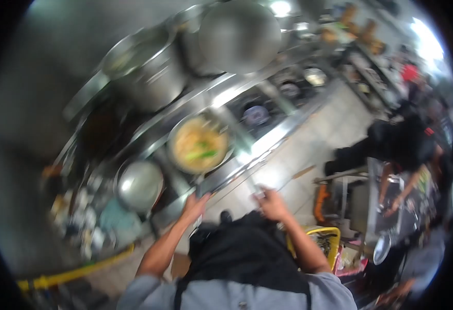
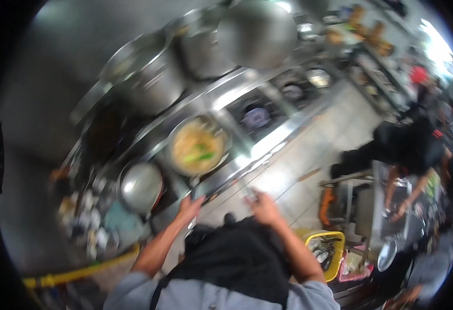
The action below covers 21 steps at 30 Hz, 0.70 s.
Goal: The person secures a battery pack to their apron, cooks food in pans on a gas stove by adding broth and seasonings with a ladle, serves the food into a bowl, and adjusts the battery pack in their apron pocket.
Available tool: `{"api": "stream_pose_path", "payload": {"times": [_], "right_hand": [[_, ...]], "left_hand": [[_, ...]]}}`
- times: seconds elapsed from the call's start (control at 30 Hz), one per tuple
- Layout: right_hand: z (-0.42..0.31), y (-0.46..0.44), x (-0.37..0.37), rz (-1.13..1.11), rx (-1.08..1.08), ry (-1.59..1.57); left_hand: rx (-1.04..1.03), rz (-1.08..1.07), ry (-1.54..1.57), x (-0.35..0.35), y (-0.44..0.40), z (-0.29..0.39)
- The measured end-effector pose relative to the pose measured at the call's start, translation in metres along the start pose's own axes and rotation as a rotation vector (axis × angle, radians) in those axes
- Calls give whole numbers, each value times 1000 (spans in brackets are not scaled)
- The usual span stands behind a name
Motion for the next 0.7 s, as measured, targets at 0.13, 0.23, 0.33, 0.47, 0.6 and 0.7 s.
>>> {"api": "stream_pose_path", "payload": {"times": [0.13,0.23,0.33,0.47,0.6,0.7], "right_hand": [[3,7,34,131,191,-35],[5,16,75,220,181,-37],[20,17,115,238,157,-31],[62,10,179,269,88,-20],[132,-13,261,311,63,-40],[162,-26,333,331,68,-60]], "left_hand": [[30,-70,138,-9,9,40],[-2,-169,154,-35,13,82],[5,-229,131,-69,7,113],[9,-271,81,-132,-7,165],[-1,-331,129,-223,-37,203],[-72,-375,46,-294,-57,250]]}}
Point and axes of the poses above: each hand's wrist, its own y-axis away from the middle knuckle, its own x-axis out of the back of the hand, z = x × y, the point moved 8 cm from there along -y, towards the middle knuckle, and after that the axes turned 6 degrees about y, right-handed, at the moved point
